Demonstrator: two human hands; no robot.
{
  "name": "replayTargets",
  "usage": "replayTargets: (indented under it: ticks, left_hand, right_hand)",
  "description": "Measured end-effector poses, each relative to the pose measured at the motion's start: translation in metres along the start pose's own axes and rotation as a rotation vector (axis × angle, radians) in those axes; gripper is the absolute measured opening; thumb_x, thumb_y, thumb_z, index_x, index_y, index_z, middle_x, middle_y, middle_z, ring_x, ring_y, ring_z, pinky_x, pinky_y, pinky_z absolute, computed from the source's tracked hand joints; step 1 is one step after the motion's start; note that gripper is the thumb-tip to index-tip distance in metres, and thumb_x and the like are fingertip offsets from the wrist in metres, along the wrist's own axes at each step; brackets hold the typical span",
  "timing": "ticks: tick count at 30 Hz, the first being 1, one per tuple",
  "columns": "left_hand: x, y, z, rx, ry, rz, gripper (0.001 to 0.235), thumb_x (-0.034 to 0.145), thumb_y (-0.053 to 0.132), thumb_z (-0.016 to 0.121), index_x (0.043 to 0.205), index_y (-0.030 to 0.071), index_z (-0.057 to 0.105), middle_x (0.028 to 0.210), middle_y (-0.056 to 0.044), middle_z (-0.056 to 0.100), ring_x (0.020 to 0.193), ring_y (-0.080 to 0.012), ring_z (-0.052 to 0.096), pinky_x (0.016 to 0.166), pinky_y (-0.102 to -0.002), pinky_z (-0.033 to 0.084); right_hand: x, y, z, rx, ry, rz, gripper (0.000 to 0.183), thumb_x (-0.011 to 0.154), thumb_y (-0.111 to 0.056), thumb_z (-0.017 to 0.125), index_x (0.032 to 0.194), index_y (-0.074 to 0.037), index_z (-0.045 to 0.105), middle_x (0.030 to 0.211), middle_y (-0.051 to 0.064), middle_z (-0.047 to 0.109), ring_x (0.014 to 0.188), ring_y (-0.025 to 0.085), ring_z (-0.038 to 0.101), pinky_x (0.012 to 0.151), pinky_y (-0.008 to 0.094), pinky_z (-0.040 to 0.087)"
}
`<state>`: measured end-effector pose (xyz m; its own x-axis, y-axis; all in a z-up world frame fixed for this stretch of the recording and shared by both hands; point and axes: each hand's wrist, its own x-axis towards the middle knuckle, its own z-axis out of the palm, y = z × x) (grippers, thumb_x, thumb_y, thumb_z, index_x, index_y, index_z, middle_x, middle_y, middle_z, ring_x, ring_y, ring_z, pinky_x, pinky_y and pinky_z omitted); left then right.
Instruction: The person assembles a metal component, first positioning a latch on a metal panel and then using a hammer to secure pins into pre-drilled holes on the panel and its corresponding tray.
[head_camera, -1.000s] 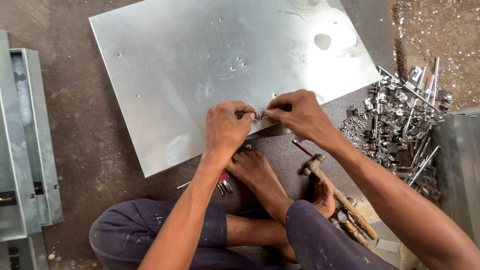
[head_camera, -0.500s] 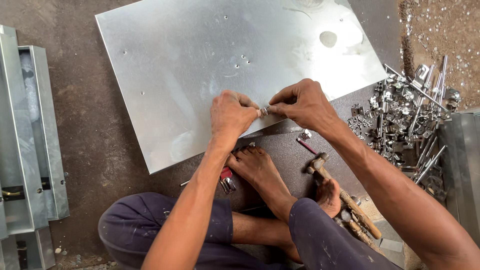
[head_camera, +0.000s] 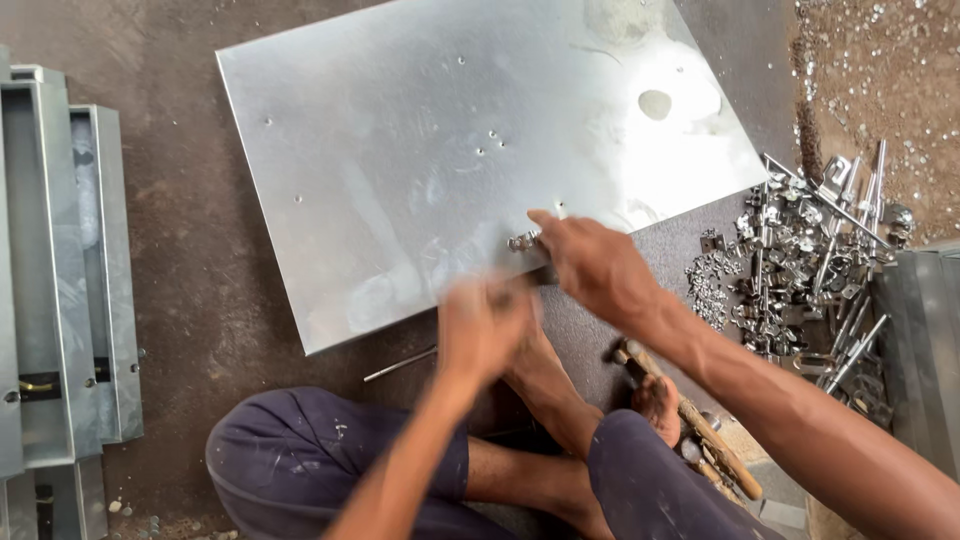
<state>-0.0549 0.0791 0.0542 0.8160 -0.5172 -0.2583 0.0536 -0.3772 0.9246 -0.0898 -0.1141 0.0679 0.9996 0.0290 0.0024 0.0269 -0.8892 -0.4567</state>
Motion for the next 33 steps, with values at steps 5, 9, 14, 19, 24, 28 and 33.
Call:
replayTargets:
  ticks: [5, 9, 14, 19, 24, 28, 33]
  left_hand:
    - [-0.062, -0.062, -0.011, -1.286, 0.183, -0.437, 0.027, 0.084, 0.008, 0.071, 0.110, 0.002, 0.071, 0.097, -0.010, 0.072, 0.081, -0.0214, 0.067, 0.066, -0.033, 0.057]
    - [-0.046, -0.048, -0.088, -1.459, 0.564, -0.511, 0.028, 0.083, 0.002, 0.067, 0.109, 0.003, 0.059, 0.110, -0.009, 0.065, 0.099, -0.0212, 0.066, 0.095, -0.039, 0.055]
    - [-0.049, 0.091, -0.112, -1.032, 0.444, 0.248, 0.043, 0.088, -0.001, 0.065, 0.131, -0.003, 0.065, 0.117, -0.009, 0.062, 0.115, -0.0210, 0.057, 0.104, -0.038, 0.046]
    - [-0.018, 0.155, -0.033, -1.138, -0.065, 0.088, 0.028, 0.089, 0.019, 0.078, 0.095, -0.004, 0.063, 0.101, -0.017, 0.072, 0.089, -0.0287, 0.071, 0.083, -0.047, 0.059]
    - [0.009, 0.118, 0.043, -1.880, -0.306, -0.381, 0.064, 0.076, 0.048, 0.081, 0.109, -0.006, 0.071, 0.106, -0.015, 0.077, 0.105, -0.0266, 0.073, 0.096, -0.044, 0.056]
    - [0.058, 0.082, 0.057, -1.879, 0.244, -0.295, 0.044, 0.074, 0.022, 0.086, 0.106, -0.002, 0.069, 0.105, -0.015, 0.073, 0.097, -0.0286, 0.068, 0.099, -0.039, 0.054]
    - [0.048, 0.006, 0.016, -1.571, 0.440, -0.236, 0.041, 0.069, 0.007, 0.078, 0.107, 0.004, 0.064, 0.104, -0.010, 0.068, 0.097, -0.0253, 0.066, 0.096, -0.044, 0.055]
  right_hand:
    - [-0.022, -0.011, 0.017, -0.506, 0.032, -0.275, 0.062, 0.087, -0.021, 0.062, 0.140, 0.006, 0.044, 0.120, 0.028, 0.066, 0.105, 0.035, 0.066, 0.085, 0.040, 0.059]
    - [-0.018, -0.004, 0.013, -0.417, 0.215, -0.429, 0.062, 0.087, -0.033, 0.067, 0.136, 0.001, 0.050, 0.110, 0.020, 0.065, 0.094, 0.030, 0.063, 0.082, 0.042, 0.055]
    - [0.054, 0.036, -0.023, -0.270, 0.631, -0.652, 0.028, 0.089, -0.007, 0.076, 0.115, -0.011, 0.068, 0.082, 0.000, 0.056, 0.070, 0.014, 0.052, 0.058, 0.029, 0.046]
    - [0.090, -0.007, -0.127, 0.276, 1.054, -0.265, 0.025, 0.089, -0.004, 0.084, 0.097, -0.007, 0.062, 0.089, 0.002, 0.055, 0.068, 0.011, 0.051, 0.049, 0.023, 0.044]
    - [0.095, -0.034, -0.139, 0.770, 1.266, -0.028, 0.033, 0.088, 0.001, 0.091, 0.093, -0.008, 0.060, 0.087, 0.003, 0.060, 0.076, 0.015, 0.060, 0.069, 0.031, 0.062]
    - [0.065, -0.038, -0.111, 1.356, 1.074, 0.274, 0.026, 0.078, -0.002, 0.084, 0.091, -0.008, 0.063, 0.083, 0.002, 0.064, 0.075, 0.018, 0.070, 0.064, 0.031, 0.068]
    - [0.052, -0.003, -0.024, 1.791, 0.628, 1.060, 0.028, 0.085, -0.019, 0.089, 0.097, -0.012, 0.065, 0.083, -0.002, 0.061, 0.069, 0.008, 0.048, 0.060, 0.021, 0.036]
